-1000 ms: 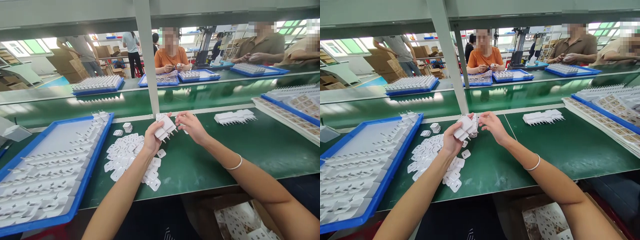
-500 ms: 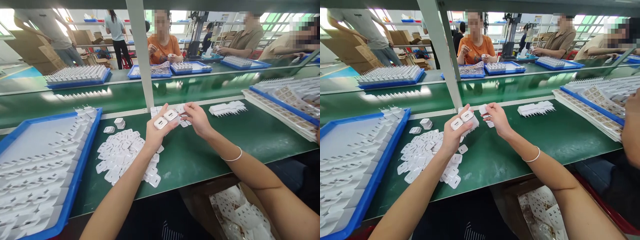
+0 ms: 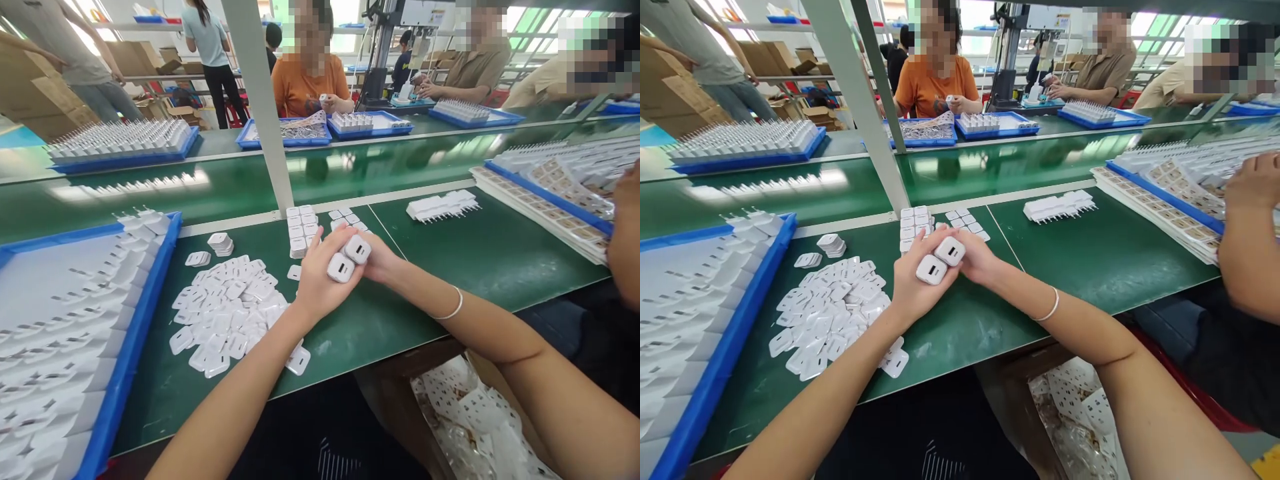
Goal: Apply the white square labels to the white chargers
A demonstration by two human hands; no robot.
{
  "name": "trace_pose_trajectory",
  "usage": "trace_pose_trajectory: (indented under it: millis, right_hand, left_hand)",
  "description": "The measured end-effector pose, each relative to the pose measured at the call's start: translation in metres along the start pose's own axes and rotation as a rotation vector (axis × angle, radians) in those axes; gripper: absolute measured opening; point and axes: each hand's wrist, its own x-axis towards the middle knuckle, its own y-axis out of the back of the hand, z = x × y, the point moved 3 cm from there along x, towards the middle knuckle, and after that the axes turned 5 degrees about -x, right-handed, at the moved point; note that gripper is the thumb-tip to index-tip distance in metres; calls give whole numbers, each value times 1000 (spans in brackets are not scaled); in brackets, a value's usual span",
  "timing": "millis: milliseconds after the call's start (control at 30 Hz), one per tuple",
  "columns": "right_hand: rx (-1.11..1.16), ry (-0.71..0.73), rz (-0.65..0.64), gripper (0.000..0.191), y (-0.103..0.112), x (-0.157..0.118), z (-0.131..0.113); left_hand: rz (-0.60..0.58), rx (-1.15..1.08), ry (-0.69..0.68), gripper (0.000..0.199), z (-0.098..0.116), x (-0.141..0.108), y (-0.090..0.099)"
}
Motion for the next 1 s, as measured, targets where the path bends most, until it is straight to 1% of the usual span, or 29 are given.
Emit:
trace_pose_trajectory:
  millis: [33,100,133,200,267,333,400,467,500,600,733,800,900,967,1000]
  right_hand:
    - [-8,44,16,23,5,4,-8]
    - [-57,141,4,24,13,8,-26]
    - [-100,192,-20,24,16,9,-35]
    - [-200,297,-84,25,18,8,-50]
    - [-284,373,-126,25,18,4,-59]
    - [-370,409,-159,25,17,0,-62]
    - [-468,447,-177,25,16,-2,-62]
    - [-550,507,-188,23,14,-3,-62]
    - [-577,538,-189,21,14,-3,-63]
    - [-633,604,-167,14,15,-1,-65]
    - [-677,634,-105,13,18,2,-66]
    - [-678,627,-108,13,16,2,-65]
    - [-627,611,-129,15,13,0,-62]
    - [-538,543,-186,19,12,1,-57]
    - [-484,496,-224,25,12,2,-54]
  left_hand:
    - [29,-20,36,43,1,2,3]
    - [91,-70,109,41,2,6,9]
    - [109,-96,138,40,3,9,12]
    - [109,-128,171,41,3,15,18]
    - [70,-120,200,47,1,20,23]
    - [-20,-84,241,52,-3,25,28]
    - [-141,-84,296,49,-8,28,31]
    - [-222,-133,342,44,-11,29,32]
    - [-234,-162,362,43,-12,28,32]
    - [-214,-216,407,45,-12,28,33]
    - [-242,-261,393,39,-8,26,32]
    - [-248,-240,398,42,-9,26,31]
    - [-195,-151,399,50,-14,26,33]
    - [-136,-88,338,50,-15,28,35]
    - [-117,-65,297,48,-14,28,36]
